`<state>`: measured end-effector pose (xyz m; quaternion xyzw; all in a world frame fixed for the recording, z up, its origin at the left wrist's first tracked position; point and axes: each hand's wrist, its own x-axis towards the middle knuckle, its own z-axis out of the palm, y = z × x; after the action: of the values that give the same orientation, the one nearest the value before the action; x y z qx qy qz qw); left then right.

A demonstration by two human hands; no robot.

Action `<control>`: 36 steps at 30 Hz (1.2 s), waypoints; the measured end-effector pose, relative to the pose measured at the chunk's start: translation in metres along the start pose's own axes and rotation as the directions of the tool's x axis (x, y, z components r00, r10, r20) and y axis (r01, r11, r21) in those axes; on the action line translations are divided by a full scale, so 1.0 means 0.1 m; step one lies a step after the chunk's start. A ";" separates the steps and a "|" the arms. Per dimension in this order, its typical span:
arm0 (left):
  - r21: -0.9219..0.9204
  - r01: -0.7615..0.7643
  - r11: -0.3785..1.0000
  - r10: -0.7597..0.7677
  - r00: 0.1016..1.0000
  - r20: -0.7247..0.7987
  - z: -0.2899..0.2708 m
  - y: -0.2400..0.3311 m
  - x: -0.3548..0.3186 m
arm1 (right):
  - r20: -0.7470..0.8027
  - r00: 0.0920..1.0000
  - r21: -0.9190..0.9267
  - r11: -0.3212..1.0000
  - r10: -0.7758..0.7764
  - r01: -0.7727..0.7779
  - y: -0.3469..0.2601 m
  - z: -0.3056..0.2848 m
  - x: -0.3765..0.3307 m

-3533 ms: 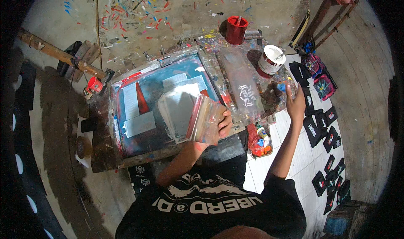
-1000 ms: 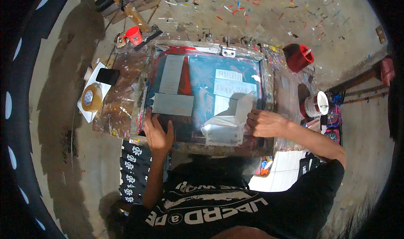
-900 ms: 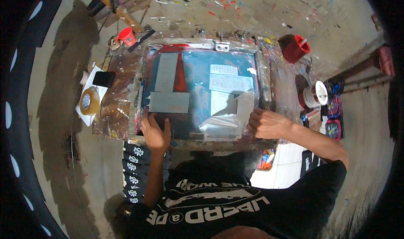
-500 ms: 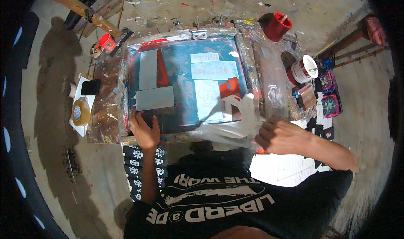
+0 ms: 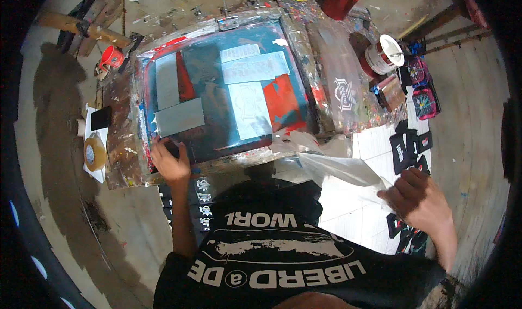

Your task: The person prepares a screen printing frame by arranging paper stencils on the mesh surface. They then secure the stencils and the frame edges using strips of clear packing tape, smoothing them down to ensure adhesion.

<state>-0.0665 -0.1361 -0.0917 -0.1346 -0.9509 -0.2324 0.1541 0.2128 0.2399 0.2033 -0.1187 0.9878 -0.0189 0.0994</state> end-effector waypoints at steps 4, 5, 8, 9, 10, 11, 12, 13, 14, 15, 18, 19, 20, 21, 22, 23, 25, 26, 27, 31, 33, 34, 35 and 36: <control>-0.005 -0.078 0.997 0.078 0.996 -0.041 0.05 -0.09 -0.03 | 0.010 0.942 0.115 0.936 0.335 -0.334 -0.01 -0.17 -0.71; 0.003 -0.071 0.997 0.071 0.997 -0.042 0.03 -0.15 -0.10 | 0.046 0.907 0.064 0.905 0.418 -0.420 0.04 -0.30 -0.87; 0.081 -0.150 0.985 0.154 0.988 -0.035 0.04 -0.37 -0.08 | 0.063 0.642 0.015 0.643 0.764 -0.766 0.02 -0.35 -1.41; 0.097 -0.202 0.975 0.207 0.977 -0.044 0.14 -0.43 -0.04 | 0.031 0.488 0.141 0.480 0.872 -0.866 -0.01 -0.20 -1.61; 0.091 -0.317 0.944 0.326 0.940 -0.098 0.23 -0.44 0.05 | 0.063 0.342 0.222 0.321 0.938 -0.921 -0.03 -0.05 -1.81; 0.107 -0.401 0.910 0.414 0.896 -0.159 0.26 -0.45 0.05 | 0.093 0.211 0.296 0.175 0.973 -0.939 0.04 0.11 -1.98; 0.086 -0.358 0.930 0.367 0.922 -0.124 0.24 -0.46 0.04 | 0.161 0.128 0.336 0.067 0.979 -0.940 0.17 0.32 -2.16; 0.077 -0.306 0.949 0.312 0.946 -0.088 0.22 -0.46 0.04 | 0.234 0.086 0.303 0.011 0.969 -0.953 0.32 0.54 -2.28; 0.074 -0.266 0.961 0.269 0.962 -0.033 0.14 -0.34 0.06 | 0.280 0.164 0.326 0.067 0.946 -0.943 0.43 0.85 -2.51; 0.081 -0.252 0.964 0.253 0.968 0.005 0.14 -0.36 0.06 | 0.195 0.301 0.340 0.223 0.934 -0.913 0.53 1.17 -2.58; 0.152 -0.275 0.949 0.281 0.959 -0.020 0.21 -0.61 0.06 | 0.365 0.231 0.472 0.034 0.902 -0.881 0.96 2.07 -2.54; 0.114 -0.259 0.959 0.261 0.965 0.001 0.19 -0.54 0.07 | 0.352 0.258 0.588 0.003 0.900 -0.809 1.07 2.33 -2.45; 0.069 -0.239 0.968 0.238 0.971 0.029 0.17 -0.43 0.07 | 0.360 0.316 0.617 0.030 0.878 -0.786 1.22 2.69 -2.51; 0.031 -0.216 0.976 0.215 0.975 0.055 0.15 -0.36 0.08 | 0.360 0.366 0.640 0.059 0.858 -0.766 1.37 2.99 -2.51; 0.002 -0.202 0.979 0.202 0.979 0.025 0.14 -0.39 0.05 | 0.376 0.432 0.595 0.144 0.820 -0.791 1.48 3.08 -2.37; -0.011 -0.158 0.987 0.158 0.986 0.050 0.20 -0.38 0.09 | 0.489 0.338 0.552 0.014 0.804 -0.833 1.57 3.29 -2.39; 0.007 -0.049 0.999 0.048 0.996 0.082 0.13 -0.37 0.04 | 0.553 0.378 0.487 0.080 0.743 -0.869 1.82 3.53 -2.26; 0.101 -0.027 0.994 0.023 0.999 0.047 0.13 -0.48 0.00 | 0.568 0.404 0.504 0.084 0.718 -0.859 1.95 3.63 -2.19; 0.110 -0.018 0.994 0.010 0.997 0.074 0.12 -0.48 0.04 | 0.582 0.414 0.519 0.072 0.700 -0.852 2.04 3.74 -2.18; 0.157 0.043 0.987 -0.070 0.983 0.168 0.09 -0.37 0.14 | 0.604 0.420 0.521 0.062 0.677 -0.851 2.38 4.26 -2.01; 0.173 0.041 0.984 -0.072 0.982 0.175 0.08 -0.36 0.14 | 0.560 0.358 0.510 0.029 0.747 -0.860 2.45 4.71 -1.88; 0.169 0.018 0.985 -0.045 0.986 0.159 0.11 -0.39 0.16 | 0.409 0.465 0.496 0.237 0.785 -0.836 2.49 5.01 -1.84; 0.173 0.002 0.985 -0.026 0.990 0.135 0.11 -0.42 0.14 | 0.279 0.479 0.424 0.341 0.832 -0.839 2.46 5.17 -1.65; 0.160 -0.008 0.987 -0.017 0.988 0.151 0.11 -0.42 0.15 | 0.204 0.465 0.394 0.362 0.862 -0.845 2.41 5.40 -1.52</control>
<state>-0.0964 -0.1635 -0.1127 -0.1369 -0.9757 -0.1448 0.0910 0.4108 0.5024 -0.3114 0.4357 0.8739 -0.1906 0.1005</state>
